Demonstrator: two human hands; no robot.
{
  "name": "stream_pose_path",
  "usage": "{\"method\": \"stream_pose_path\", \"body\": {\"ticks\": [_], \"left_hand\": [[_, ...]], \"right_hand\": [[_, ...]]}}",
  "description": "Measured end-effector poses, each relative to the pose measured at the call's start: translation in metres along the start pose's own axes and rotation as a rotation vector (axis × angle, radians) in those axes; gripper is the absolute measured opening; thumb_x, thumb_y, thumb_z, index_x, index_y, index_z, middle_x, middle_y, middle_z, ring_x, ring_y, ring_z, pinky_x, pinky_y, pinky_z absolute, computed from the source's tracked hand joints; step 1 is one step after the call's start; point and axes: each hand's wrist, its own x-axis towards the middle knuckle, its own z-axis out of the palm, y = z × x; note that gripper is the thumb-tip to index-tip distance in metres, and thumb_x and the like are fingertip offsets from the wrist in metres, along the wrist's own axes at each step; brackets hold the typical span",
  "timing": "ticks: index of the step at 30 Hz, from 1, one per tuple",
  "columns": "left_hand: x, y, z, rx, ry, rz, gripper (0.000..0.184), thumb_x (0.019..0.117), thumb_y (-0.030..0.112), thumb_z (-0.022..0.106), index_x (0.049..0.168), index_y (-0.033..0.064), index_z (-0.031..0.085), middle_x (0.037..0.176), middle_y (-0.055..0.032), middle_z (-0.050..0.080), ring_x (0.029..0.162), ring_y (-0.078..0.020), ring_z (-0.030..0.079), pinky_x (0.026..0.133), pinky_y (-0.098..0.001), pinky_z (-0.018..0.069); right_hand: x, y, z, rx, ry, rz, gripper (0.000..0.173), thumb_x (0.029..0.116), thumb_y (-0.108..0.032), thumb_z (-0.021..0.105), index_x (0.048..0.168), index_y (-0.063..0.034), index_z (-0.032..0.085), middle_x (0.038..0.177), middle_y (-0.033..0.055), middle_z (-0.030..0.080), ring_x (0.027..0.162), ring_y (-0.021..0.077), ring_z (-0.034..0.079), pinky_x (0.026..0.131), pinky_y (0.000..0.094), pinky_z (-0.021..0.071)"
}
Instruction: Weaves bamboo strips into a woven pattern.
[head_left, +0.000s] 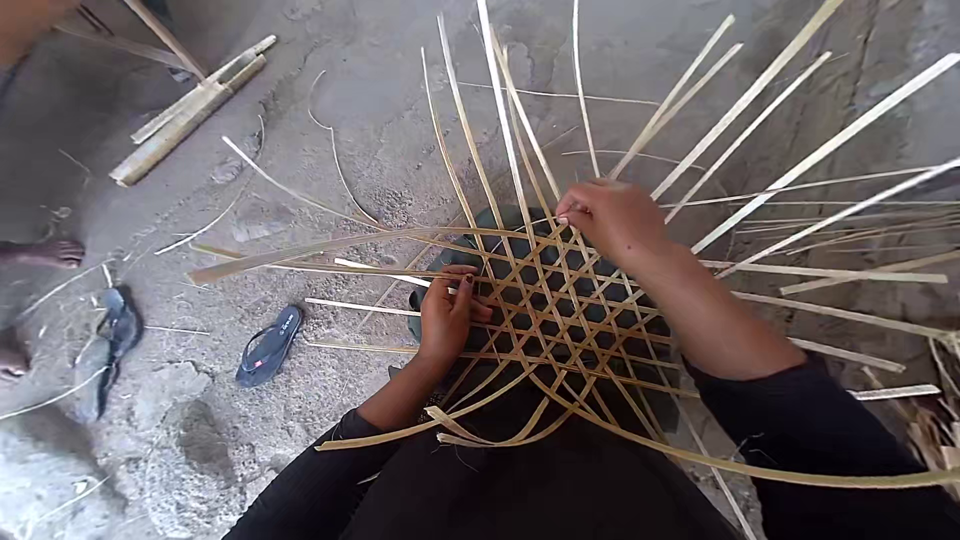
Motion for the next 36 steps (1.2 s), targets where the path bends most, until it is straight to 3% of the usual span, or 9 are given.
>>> {"method": "stream_pose_path", "body": {"ticks": [3, 6, 8, 10, 13, 14, 24, 33, 36], "left_hand": [[-0.002, 0.013, -0.009, 0.149, -0.064, 0.002, 0.024, 0.1079, 0.011, 0.051, 0.128, 0.0, 0.059, 0.092, -0.0106, 0.075, 0.069, -0.0166, 0.075, 0.067, -0.0318, 0.0667], [-0.002, 0.043, -0.032, 0.682, -0.224, 0.136, 0.028, 0.104, 0.021, 0.058, 0.122, 0.003, 0.069, 0.117, -0.0096, 0.071, 0.091, -0.0127, 0.073, 0.083, -0.0319, 0.062], [-0.006, 0.067, -0.04, 0.922, -0.253, 0.218, 0.027, 0.1009, 0.027, 0.064, 0.115, 0.0073, 0.075, 0.111, -0.0096, 0.073, 0.091, -0.0169, 0.073, 0.082, -0.0372, 0.0618], [-0.008, 0.076, -0.036, 0.991, -0.234, 0.312, 0.024, 0.0972, 0.025, 0.069, 0.113, 0.0095, 0.076, 0.101, -0.007, 0.075, 0.085, -0.015, 0.074, 0.078, -0.0347, 0.0631], [-0.002, 0.07, -0.02, 1.045, -0.305, 0.312, 0.047, 0.0951, 0.018, 0.072, 0.138, 0.0017, 0.061, 0.108, -0.0155, 0.073, 0.091, -0.0252, 0.075, 0.082, -0.044, 0.0628], [0.0, 0.065, -0.016, 1.058, -0.329, 0.295, 0.05, 0.0946, 0.015, 0.072, 0.14, 0.0003, 0.058, 0.11, -0.0181, 0.072, 0.092, -0.0286, 0.074, 0.084, -0.0468, 0.062], [0.009, 0.052, -0.003, 1.033, -0.322, 0.295, 0.05, 0.0891, 0.002, 0.073, 0.137, -0.0017, 0.058, 0.108, -0.0157, 0.072, 0.094, -0.0251, 0.074, 0.086, -0.0417, 0.0614], [0.015, 0.07, -0.008, 1.057, -0.418, 0.249, 0.052, 0.0907, 0.01, 0.075, 0.139, 0.0026, 0.056, 0.111, -0.0146, 0.071, 0.094, -0.0233, 0.073, 0.084, -0.0411, 0.0617], [0.008, 0.081, -0.001, 0.713, -0.274, 0.284, 0.036, 0.0928, 0.013, 0.072, 0.128, 0.0065, 0.065, 0.1, -0.0059, 0.072, 0.084, -0.0133, 0.073, 0.075, -0.0316, 0.0636]], "right_hand": [[-0.009, 0.013, 0.018, 0.082, 0.159, -0.085, 0.014, 0.1012, -0.017, 0.063, 0.109, -0.0106, 0.074, 0.104, 0.0132, 0.071, 0.095, 0.0338, 0.07, 0.084, 0.0591, 0.055], [-0.016, 0.024, 0.031, 0.067, 0.299, -0.161, 0.02, 0.1027, -0.022, 0.061, 0.116, -0.0162, 0.075, 0.116, 0.0128, 0.071, 0.112, 0.0356, 0.065, 0.096, 0.0602, 0.0487], [-0.019, 0.03, 0.043, 0.057, 0.383, -0.185, 0.023, 0.1055, -0.022, 0.056, 0.118, -0.0173, 0.075, 0.118, 0.0145, 0.07, 0.116, 0.0384, 0.063, 0.096, 0.0599, 0.0479], [-0.021, 0.034, 0.053, 0.06, 0.443, -0.196, 0.026, 0.1067, -0.019, 0.053, 0.119, -0.0187, 0.075, 0.116, 0.015, 0.07, 0.114, 0.0385, 0.064, 0.095, 0.0585, 0.0484], [-0.021, 0.037, 0.059, 0.078, 0.495, -0.214, 0.027, 0.1062, -0.015, 0.052, 0.117, -0.0178, 0.076, 0.112, 0.0153, 0.071, 0.111, 0.0374, 0.065, 0.094, 0.0568, 0.0486], [-0.02, 0.038, 0.06, 0.084, 0.502, -0.217, 0.027, 0.106, -0.014, 0.052, 0.117, -0.0175, 0.076, 0.112, 0.0152, 0.071, 0.111, 0.037, 0.065, 0.094, 0.0566, 0.0484], [-0.023, 0.048, 0.074, 0.156, 0.596, -0.205, 0.027, 0.1037, -0.012, 0.054, 0.115, -0.0176, 0.077, 0.107, 0.0138, 0.071, 0.104, 0.0338, 0.065, 0.09, 0.052, 0.0474], [-0.022, 0.048, 0.076, 0.18, 0.596, -0.151, 0.027, 0.1039, -0.013, 0.054, 0.114, -0.0198, 0.078, 0.106, 0.0124, 0.071, 0.106, 0.0329, 0.065, 0.091, 0.0521, 0.0479], [-0.02, 0.048, 0.075, 0.195, 0.582, -0.162, 0.027, 0.1046, -0.015, 0.054, 0.115, -0.0201, 0.078, 0.107, 0.0118, 0.071, 0.106, 0.0316, 0.065, 0.093, 0.0507, 0.0483]]}}
